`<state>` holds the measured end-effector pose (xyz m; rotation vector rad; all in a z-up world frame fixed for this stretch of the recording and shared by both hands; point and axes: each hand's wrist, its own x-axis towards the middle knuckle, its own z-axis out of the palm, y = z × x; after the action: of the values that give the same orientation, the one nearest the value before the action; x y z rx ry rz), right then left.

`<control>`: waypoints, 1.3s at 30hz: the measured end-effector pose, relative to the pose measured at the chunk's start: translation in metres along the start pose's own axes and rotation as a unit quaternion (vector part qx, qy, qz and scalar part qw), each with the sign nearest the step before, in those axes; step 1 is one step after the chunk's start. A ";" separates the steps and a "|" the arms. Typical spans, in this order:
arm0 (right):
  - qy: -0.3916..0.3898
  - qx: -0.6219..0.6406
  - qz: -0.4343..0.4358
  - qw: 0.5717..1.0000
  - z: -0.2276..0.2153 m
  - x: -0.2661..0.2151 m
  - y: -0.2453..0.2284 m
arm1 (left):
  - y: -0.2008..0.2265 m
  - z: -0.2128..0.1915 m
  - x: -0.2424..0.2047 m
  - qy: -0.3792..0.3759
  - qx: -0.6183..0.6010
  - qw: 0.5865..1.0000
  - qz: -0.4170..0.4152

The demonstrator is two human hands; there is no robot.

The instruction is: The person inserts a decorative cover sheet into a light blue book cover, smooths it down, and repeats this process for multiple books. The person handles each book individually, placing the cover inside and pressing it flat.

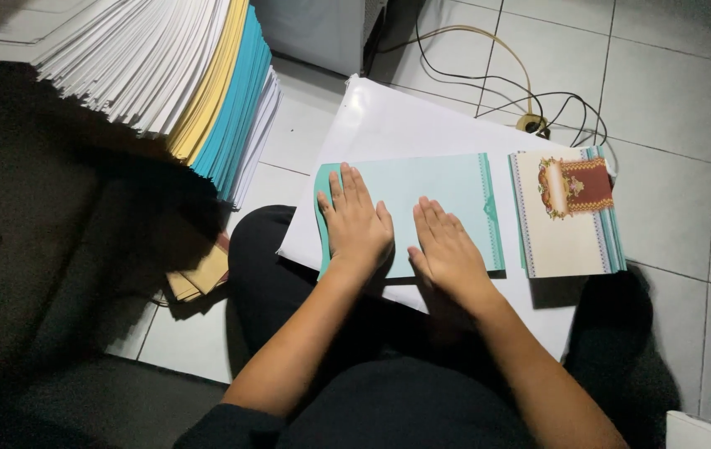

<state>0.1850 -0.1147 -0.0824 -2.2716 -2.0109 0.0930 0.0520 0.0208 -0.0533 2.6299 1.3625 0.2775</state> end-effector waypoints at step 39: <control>-0.039 0.125 0.298 0.946 -0.078 -0.002 -0.017 | -0.064 0.009 -0.015 0.093 -0.166 0.982 -0.011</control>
<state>0.1774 -0.1173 -0.0029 -2.6341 -1.1808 0.4608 -0.0045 0.0445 -0.0780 2.3586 1.2663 0.6973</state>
